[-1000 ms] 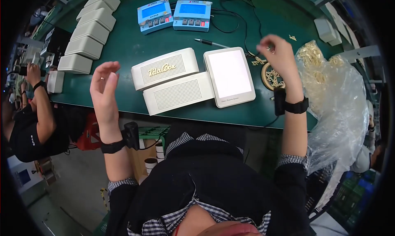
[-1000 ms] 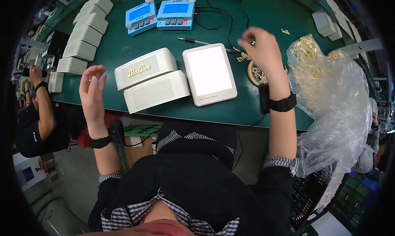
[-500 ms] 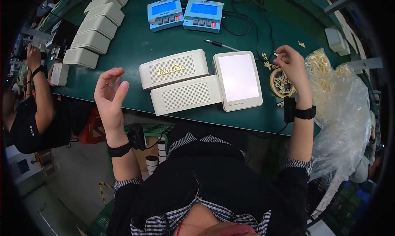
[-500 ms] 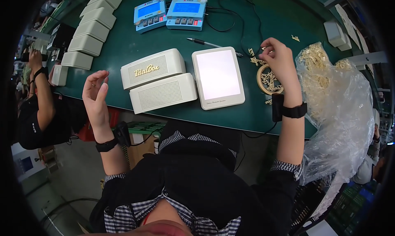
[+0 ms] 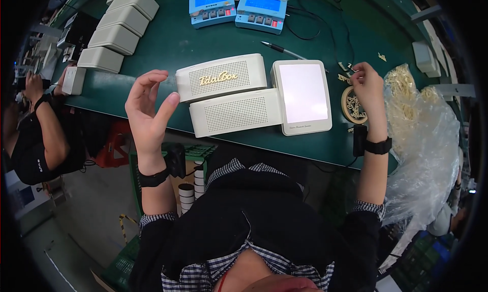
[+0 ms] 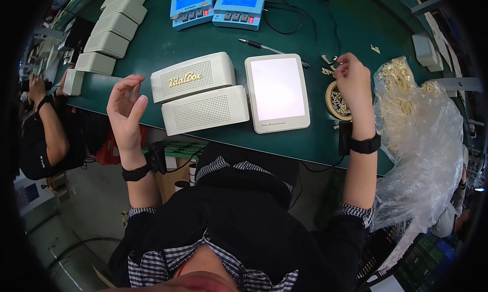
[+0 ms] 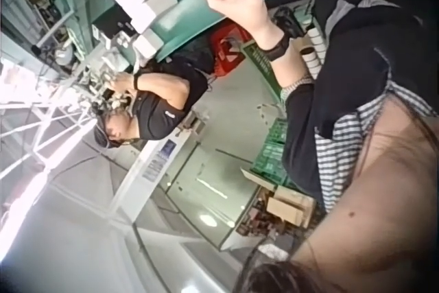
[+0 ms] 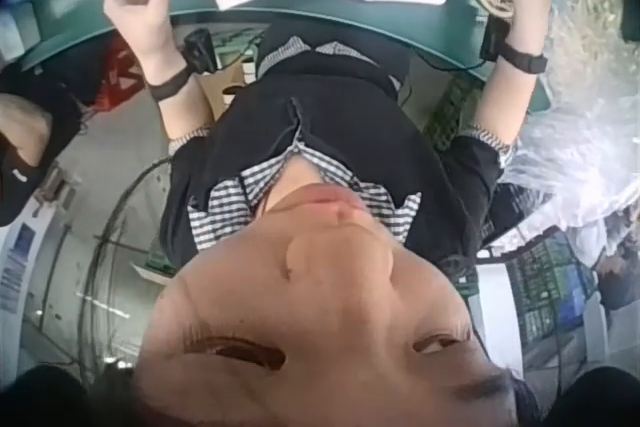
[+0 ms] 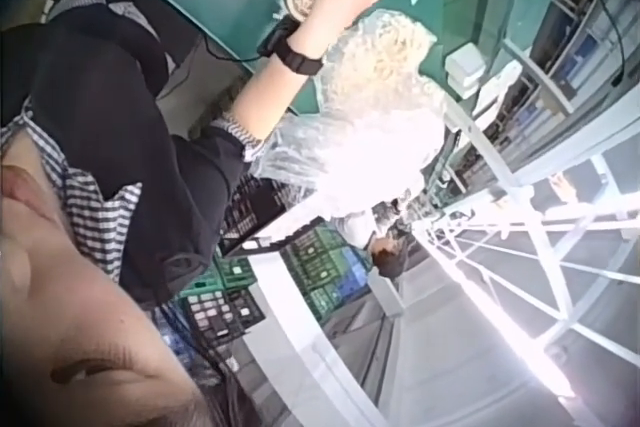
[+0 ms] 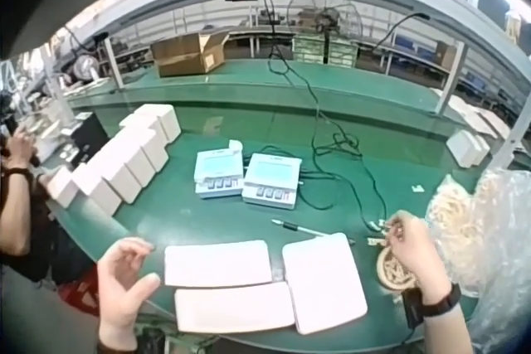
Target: Assembling components and applying labels to electronic device enclosures at a factory workbench.
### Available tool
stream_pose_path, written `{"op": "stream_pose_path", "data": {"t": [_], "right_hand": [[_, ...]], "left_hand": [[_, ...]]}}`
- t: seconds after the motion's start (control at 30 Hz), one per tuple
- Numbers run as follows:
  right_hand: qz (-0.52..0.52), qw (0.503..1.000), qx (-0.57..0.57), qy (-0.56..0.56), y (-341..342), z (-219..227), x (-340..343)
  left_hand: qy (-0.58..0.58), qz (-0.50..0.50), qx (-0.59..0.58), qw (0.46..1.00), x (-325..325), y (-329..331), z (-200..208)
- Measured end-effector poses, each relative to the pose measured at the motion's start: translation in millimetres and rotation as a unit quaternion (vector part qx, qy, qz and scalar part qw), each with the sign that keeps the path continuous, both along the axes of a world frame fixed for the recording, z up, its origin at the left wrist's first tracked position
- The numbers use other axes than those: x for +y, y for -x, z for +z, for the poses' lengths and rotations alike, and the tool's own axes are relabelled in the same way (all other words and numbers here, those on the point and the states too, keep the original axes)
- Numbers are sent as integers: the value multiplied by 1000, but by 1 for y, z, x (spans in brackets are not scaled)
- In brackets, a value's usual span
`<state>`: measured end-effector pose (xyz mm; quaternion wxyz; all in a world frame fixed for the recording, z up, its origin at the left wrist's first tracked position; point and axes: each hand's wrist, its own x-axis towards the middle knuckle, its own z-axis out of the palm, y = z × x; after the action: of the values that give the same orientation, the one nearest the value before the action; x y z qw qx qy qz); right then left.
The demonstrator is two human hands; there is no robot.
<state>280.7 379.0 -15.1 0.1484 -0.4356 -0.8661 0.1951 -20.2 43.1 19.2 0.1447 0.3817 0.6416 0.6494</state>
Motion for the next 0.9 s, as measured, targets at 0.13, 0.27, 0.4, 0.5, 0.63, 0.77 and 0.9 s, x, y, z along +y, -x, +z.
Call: {"op": "stream_pose_path", "data": {"t": [0.13, 0.27, 0.4, 0.5, 0.63, 0.77, 0.9], "right_hand": [[4, 999, 51, 10, -8, 13, 3], [28, 970, 160, 183, -2, 52, -23], [34, 996, 72, 31, 7, 66, -48], [44, 958, -146, -244, -5, 54, -26], [24, 988, -76, 131, -22, 55, 3], [83, 923, 210, 313, -10, 84, -26], [148, 866, 241, 413, 58, 114, -139]], "left_hand": [[7, 14, 1, 1000, -4, 2, 1], [12, 45, 28, 999, -6, -4, 8], [7, 37, 89, 995, 1, -20, 19], [-11, 21, 140, 990, 4, -27, 26], [-11, 33, 130, 991, -1, -20, 23], [-21, 65, 93, 993, -8, -19, 14], [45, -9, 118, 992, -5, -33, 10]]}}
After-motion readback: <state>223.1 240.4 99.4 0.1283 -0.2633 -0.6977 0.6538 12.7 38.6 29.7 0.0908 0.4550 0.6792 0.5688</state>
